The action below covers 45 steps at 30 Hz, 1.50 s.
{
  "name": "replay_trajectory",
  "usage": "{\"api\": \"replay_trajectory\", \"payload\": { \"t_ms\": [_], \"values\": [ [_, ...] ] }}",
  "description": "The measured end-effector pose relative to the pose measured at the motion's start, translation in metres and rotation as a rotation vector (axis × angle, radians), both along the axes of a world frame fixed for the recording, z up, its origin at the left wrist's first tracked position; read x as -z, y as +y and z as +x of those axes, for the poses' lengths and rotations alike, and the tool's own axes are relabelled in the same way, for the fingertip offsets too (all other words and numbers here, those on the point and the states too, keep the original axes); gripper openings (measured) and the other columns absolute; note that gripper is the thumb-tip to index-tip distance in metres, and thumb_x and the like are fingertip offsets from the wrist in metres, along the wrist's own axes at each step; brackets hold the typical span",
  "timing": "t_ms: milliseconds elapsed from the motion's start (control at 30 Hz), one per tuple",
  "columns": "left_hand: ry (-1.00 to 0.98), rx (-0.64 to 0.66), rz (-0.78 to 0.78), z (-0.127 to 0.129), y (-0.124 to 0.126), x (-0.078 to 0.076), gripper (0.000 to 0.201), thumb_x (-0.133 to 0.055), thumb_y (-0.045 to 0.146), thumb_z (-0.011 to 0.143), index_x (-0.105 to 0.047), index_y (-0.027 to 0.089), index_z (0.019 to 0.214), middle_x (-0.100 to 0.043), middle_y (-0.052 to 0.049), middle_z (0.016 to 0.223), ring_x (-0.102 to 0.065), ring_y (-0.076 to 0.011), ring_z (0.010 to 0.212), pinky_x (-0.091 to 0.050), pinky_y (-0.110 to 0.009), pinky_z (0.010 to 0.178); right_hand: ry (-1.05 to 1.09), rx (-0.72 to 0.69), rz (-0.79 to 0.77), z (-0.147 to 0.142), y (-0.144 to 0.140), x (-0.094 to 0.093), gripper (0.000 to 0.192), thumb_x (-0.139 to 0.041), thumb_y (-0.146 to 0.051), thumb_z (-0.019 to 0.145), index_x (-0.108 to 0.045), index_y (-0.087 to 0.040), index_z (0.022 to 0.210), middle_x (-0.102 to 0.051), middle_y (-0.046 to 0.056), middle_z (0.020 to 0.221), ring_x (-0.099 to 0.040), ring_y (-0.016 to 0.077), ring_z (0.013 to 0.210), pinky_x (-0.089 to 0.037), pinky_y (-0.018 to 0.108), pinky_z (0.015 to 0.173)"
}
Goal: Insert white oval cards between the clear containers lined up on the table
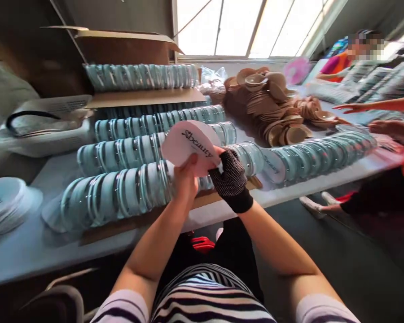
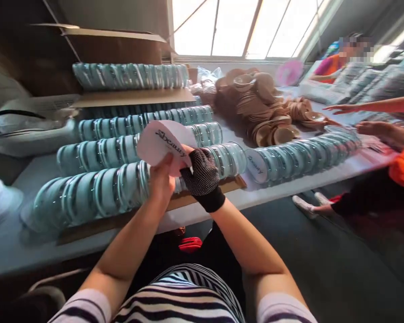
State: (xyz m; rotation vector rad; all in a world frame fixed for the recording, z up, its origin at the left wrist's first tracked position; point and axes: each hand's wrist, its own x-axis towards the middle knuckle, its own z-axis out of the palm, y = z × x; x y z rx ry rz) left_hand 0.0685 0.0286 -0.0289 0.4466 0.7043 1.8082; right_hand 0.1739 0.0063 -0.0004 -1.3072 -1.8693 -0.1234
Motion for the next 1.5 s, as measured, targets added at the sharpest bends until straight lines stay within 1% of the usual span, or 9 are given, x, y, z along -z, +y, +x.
{"api": "replay_trajectory", "payload": {
  "t_ms": [300, 500, 567, 700, 800, 1033, 1233, 1367, 1500],
  "values": [
    [-0.047, 0.097, -0.009, -0.006, -0.018, -0.012, 0.039, -0.091, 0.027, 0.054, -0.073, 0.019, 0.087, -0.078, -0.006, 0.096, -0.065, -0.0298, 0.118, -0.05, -0.045, 0.106, 0.134, 0.333, -0.148, -0.002, -0.001, -0.013, 0.029, -0.046, -0.042, 0.09, -0.061, -0.019, 0.081, -0.066, 0.013, 0.079, -0.061, 0.0248, 0.074, -0.051, 0.04, 0.073],
    [-0.068, 0.142, 0.155, -0.03, -0.003, -0.033, 0.045, -0.087, 0.025, 0.064, -0.072, 0.022, 0.106, -0.075, -0.005, 0.114, -0.061, -0.0278, 0.124, -0.051, -0.044, 0.106, 0.289, 0.574, 0.124, 0.035, -0.02, -0.002, 0.048, -0.04, -0.053, 0.09, -0.064, -0.013, 0.101, -0.068, 0.015, 0.089, -0.064, 0.027, 0.08, -0.052, 0.042, 0.074],
    [-0.116, 0.081, 0.175, -0.044, 0.013, -0.031, 0.049, -0.083, 0.022, 0.069, -0.068, 0.024, 0.116, -0.07, -0.004, 0.126, -0.059, -0.0274, 0.128, -0.051, -0.045, 0.106, 0.153, 0.524, 0.08, 0.048, -0.04, 0.004, 0.049, -0.043, -0.054, 0.089, -0.067, -0.013, 0.102, -0.069, 0.015, 0.086, -0.065, 0.0266, 0.076, -0.052, 0.041, 0.071],
    [-0.152, 0.02, 0.08, -0.06, 0.038, -0.016, 0.048, -0.077, 0.021, 0.075, -0.064, 0.024, 0.121, -0.063, -0.006, 0.137, -0.055, -0.027, 0.132, -0.05, -0.046, 0.107, -0.191, 0.164, -0.168, 0.049, -0.084, 0.014, 0.04, -0.044, -0.04, 0.094, -0.071, -0.019, 0.113, -0.074, 0.01, 0.087, -0.068, 0.0221, 0.072, -0.053, 0.032, 0.067],
    [-0.12, 0.003, 0.071, -0.06, 0.043, -0.008, 0.045, -0.077, 0.021, 0.076, -0.065, 0.025, 0.119, -0.064, -0.005, 0.136, -0.055, -0.0251, 0.132, -0.049, -0.045, 0.108, -0.271, 0.156, -0.26, 0.033, -0.093, 0.016, 0.043, -0.038, -0.035, 0.097, -0.07, -0.02, 0.121, -0.075, 0.01, 0.089, -0.069, 0.0214, 0.071, -0.052, 0.03, 0.063],
    [-0.064, 0.09, 0.136, -0.055, 0.031, -0.009, 0.031, -0.063, 0.014, 0.084, -0.065, 0.025, 0.114, -0.072, 0.003, 0.122, -0.062, -0.0195, 0.122, -0.051, -0.049, 0.107, -0.404, 0.111, -0.444, -0.022, -0.041, -0.006, 0.044, -0.028, -0.033, 0.101, -0.063, -0.03, 0.127, -0.076, 0.002, 0.089, -0.072, 0.0202, 0.073, -0.051, 0.029, 0.06],
    [0.079, 0.013, 0.177, -0.055, 0.031, -0.001, 0.032, -0.071, 0.016, 0.078, -0.07, 0.042, 0.097, -0.07, 0.025, 0.116, -0.056, -0.0131, 0.131, -0.047, -0.043, 0.114, -0.489, 0.142, -0.416, -0.012, -0.022, -0.017, 0.039, -0.03, -0.046, 0.1, -0.058, -0.032, 0.124, -0.076, -0.002, 0.091, -0.072, 0.0201, 0.078, -0.052, 0.031, 0.061],
    [0.048, 0.024, 0.167, -0.056, 0.028, -0.001, 0.036, -0.071, 0.012, 0.076, -0.07, 0.041, 0.097, -0.07, 0.024, 0.117, -0.055, -0.0133, 0.131, -0.048, -0.043, 0.113, -0.392, 0.167, -0.409, -0.008, -0.031, -0.01, 0.035, -0.028, -0.039, 0.101, -0.059, -0.032, 0.115, -0.075, -0.002, 0.093, -0.071, 0.0175, 0.081, -0.05, 0.029, 0.063],
    [-0.031, 0.028, 0.165, -0.056, 0.031, -0.002, 0.031, -0.069, 0.01, 0.078, -0.07, 0.031, 0.101, -0.074, 0.014, 0.114, -0.059, -0.0152, 0.127, -0.052, -0.041, 0.108, -0.33, 0.188, -0.431, -0.021, -0.009, 0.012, 0.038, -0.028, -0.04, 0.1, -0.06, -0.027, 0.116, -0.075, 0.0, 0.097, -0.071, 0.0173, 0.082, -0.048, 0.027, 0.065]
  ]
}}
